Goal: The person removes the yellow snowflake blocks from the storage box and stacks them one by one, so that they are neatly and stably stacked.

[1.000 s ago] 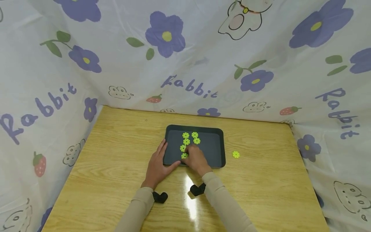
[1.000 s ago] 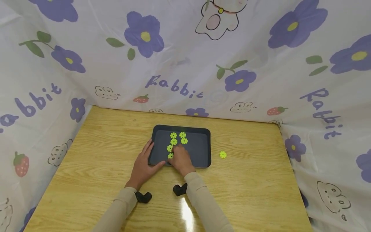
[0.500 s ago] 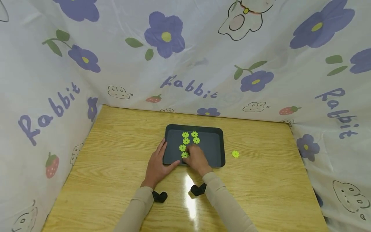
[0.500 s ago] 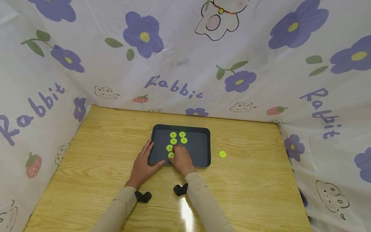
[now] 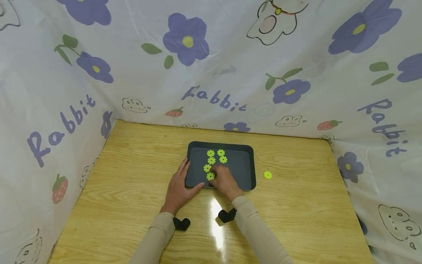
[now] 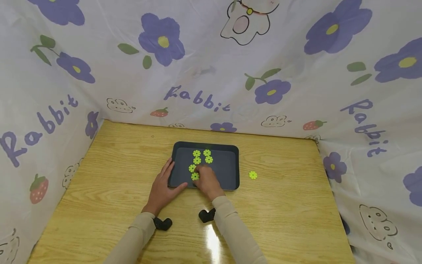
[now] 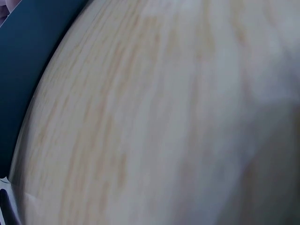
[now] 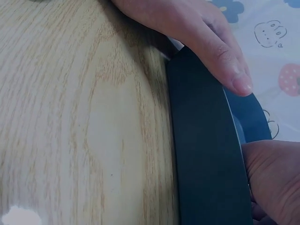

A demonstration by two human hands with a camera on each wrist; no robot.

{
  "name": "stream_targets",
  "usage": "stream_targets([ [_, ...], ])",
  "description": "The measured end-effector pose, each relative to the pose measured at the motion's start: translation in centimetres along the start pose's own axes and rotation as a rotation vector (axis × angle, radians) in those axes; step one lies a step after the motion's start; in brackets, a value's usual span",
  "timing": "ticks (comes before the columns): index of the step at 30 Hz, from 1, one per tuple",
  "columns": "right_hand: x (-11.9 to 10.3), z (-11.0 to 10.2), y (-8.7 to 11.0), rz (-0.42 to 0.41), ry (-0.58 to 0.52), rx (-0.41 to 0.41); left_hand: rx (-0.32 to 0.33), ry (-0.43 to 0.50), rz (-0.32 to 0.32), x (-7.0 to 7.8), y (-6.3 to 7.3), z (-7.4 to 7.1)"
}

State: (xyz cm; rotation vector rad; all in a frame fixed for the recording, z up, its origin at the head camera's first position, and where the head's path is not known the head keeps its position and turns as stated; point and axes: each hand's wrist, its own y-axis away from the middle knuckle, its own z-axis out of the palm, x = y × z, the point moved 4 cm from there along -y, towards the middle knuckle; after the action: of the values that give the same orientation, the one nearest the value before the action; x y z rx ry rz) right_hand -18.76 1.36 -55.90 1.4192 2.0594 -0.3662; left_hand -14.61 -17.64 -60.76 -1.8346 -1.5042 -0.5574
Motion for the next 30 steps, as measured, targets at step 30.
stream_targets([
  [30,0.87,-0.07,0.75,-0.031,0.088,-0.012,0.026,0.007,0.024,-0.36,0.3,0.59],
])
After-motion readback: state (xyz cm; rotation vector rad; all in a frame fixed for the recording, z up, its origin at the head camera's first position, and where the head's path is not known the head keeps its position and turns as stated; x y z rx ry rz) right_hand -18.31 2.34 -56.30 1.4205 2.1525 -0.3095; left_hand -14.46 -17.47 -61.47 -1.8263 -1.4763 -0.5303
